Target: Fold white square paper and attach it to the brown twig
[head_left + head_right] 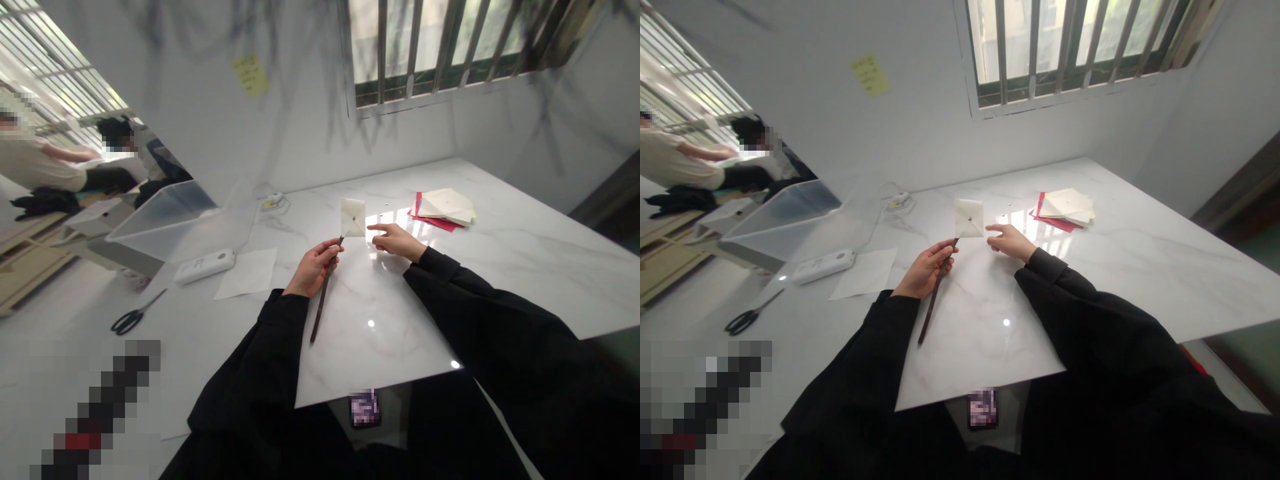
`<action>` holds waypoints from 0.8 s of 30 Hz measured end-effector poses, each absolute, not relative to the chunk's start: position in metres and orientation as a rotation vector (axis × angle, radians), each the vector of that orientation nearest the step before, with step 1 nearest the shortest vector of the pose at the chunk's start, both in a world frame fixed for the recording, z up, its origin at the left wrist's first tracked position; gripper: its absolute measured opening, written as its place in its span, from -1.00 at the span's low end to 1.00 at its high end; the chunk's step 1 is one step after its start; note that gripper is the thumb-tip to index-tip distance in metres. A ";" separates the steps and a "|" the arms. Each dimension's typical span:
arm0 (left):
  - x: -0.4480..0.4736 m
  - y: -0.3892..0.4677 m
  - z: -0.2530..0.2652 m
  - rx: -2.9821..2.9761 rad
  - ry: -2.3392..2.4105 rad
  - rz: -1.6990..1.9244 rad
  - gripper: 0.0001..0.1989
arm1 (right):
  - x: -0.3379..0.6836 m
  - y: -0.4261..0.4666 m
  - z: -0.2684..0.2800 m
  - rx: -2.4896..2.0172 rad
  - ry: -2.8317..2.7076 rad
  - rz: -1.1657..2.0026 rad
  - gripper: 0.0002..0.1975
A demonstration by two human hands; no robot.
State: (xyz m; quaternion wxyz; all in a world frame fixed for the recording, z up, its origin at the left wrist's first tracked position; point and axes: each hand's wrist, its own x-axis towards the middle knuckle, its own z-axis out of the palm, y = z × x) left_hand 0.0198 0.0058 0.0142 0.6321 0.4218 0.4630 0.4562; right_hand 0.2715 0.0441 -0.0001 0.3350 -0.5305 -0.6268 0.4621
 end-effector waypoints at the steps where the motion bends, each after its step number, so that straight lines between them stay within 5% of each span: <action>1: 0.020 0.006 0.014 0.966 1.059 1.043 -0.47 | 0.271 0.043 0.000 -1.332 -1.709 1.271 -0.52; 11: 0.019 0.006 0.014 0.977 1.055 1.040 -0.47 | 0.274 0.046 0.000 -1.458 -1.636 1.149 -0.76; 17: 0.019 0.007 0.012 0.970 1.059 1.039 -0.48 | 0.270 0.042 0.006 -1.441 -1.496 1.197 -0.36; 24: 0.019 0.006 0.014 0.962 1.047 1.038 -0.48 | 0.269 0.037 0.003 -1.227 -1.734 1.442 -0.70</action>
